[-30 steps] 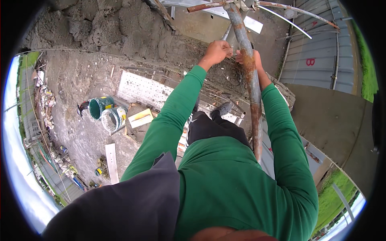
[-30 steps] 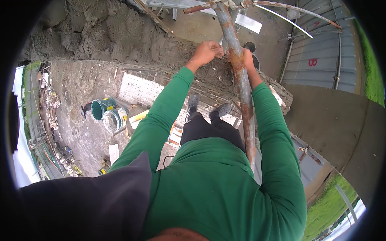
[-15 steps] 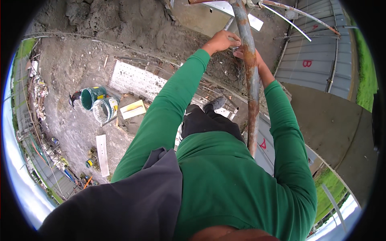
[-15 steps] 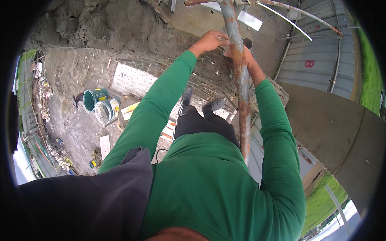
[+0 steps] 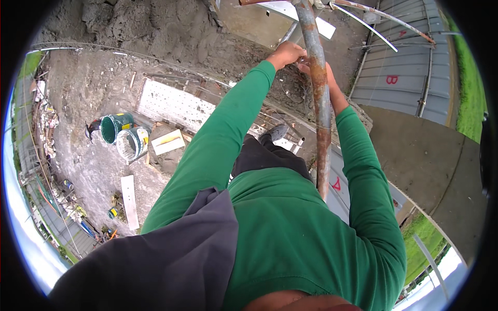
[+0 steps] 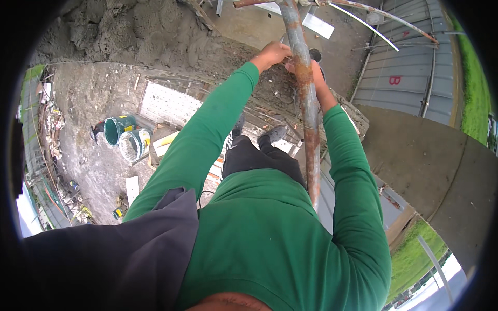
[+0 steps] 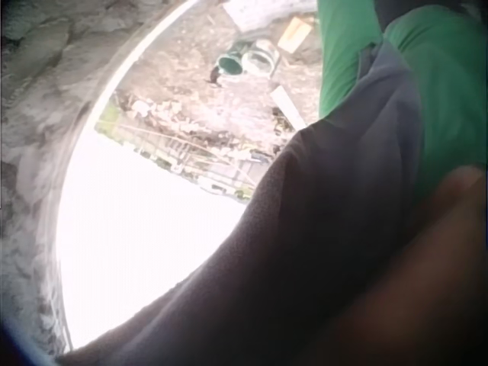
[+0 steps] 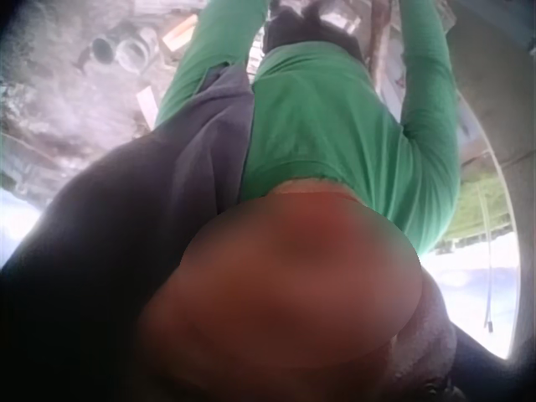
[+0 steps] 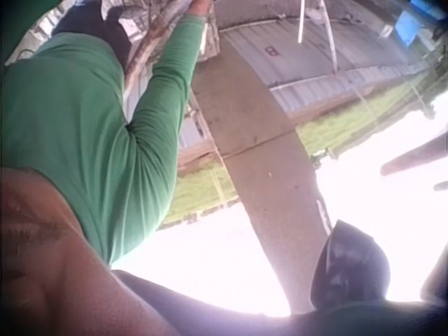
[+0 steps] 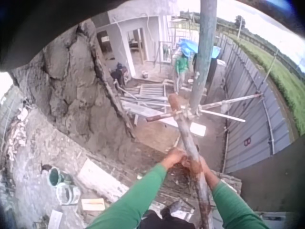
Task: The person secures a metal scaffolding pole to a vertical structure using wire ties. They wrap the wire around the pole and the structure, then twist and tighten it with their hands to fasten the connection.
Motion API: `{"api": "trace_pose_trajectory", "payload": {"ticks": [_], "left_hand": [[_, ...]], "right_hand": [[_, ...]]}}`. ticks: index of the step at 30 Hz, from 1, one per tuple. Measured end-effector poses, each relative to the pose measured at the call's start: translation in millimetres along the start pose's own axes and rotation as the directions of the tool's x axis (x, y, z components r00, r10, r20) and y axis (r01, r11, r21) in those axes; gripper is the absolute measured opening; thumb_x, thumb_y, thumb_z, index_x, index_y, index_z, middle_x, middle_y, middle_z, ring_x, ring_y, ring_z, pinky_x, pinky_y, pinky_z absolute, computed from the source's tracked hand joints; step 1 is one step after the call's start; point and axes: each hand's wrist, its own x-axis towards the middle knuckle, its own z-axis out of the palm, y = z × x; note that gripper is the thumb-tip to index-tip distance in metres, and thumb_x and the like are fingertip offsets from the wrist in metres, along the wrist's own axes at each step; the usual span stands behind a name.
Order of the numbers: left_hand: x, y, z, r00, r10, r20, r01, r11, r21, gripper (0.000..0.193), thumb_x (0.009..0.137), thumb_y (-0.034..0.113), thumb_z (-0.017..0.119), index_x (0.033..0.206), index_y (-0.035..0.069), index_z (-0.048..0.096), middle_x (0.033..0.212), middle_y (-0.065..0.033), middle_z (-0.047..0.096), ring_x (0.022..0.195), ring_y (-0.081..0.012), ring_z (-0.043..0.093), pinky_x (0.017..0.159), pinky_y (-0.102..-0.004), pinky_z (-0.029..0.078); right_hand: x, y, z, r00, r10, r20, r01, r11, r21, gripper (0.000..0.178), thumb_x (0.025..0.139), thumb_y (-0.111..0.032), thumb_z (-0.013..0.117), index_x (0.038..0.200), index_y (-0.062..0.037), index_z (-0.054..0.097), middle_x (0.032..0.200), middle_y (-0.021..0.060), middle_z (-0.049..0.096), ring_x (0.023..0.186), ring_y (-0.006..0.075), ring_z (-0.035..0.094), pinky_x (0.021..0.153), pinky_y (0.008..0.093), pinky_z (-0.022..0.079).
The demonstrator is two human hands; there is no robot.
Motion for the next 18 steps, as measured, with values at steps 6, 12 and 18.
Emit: {"api": "trace_pose_trajectory", "payload": {"ticks": [6,12,18], "left_hand": [[-3.1,-14.6,-3.2,0.995,0.085,-0.048,-0.094,0.972,-0.218,0.023,0.101,0.025,0.071,0.106,0.004,0.080,0.097,-0.0047,0.078,0.087,-0.0163,0.073,0.077,-0.0335,0.056],[-70.1,5.2,-9.1,0.969,0.241,-0.063,-0.243,0.969,-0.033,0.024,0.101,0.024,0.071,0.094,0.003,0.081,0.088,-0.0065,0.079,0.083,-0.0172,0.074,0.076,-0.0346,0.057],[-46.1,12.0,17.9,0.816,0.552,-0.174,-0.467,0.806,0.365,0.022,0.088,0.026,0.077,0.090,0.005,0.080,0.088,-0.0164,0.077,0.085,-0.0374,0.073,0.080,-0.0440,0.057]], "right_hand": [[-4.9,-11.8,-0.5,0.998,0.061,-0.005,-0.061,0.998,-0.031,0.042,0.092,-0.030,0.086,0.117,0.0020,0.075,0.106,0.0115,0.079,0.095,0.0185,0.074,0.086,0.0376,0.059],[32.1,66.7,1.1,0.993,0.106,0.057,-0.118,0.939,0.322,0.029,0.100,-0.013,0.072,0.119,0.0082,0.069,0.099,0.0179,0.077,0.085,0.0270,0.077,0.074,0.0380,0.065],[55.0,96.7,6.1,0.991,0.075,0.113,-0.127,0.803,0.583,0.021,0.093,-0.013,0.079,0.107,0.0019,0.075,0.094,0.0079,0.077,0.083,0.0164,0.074,0.073,0.0342,0.060]]}}
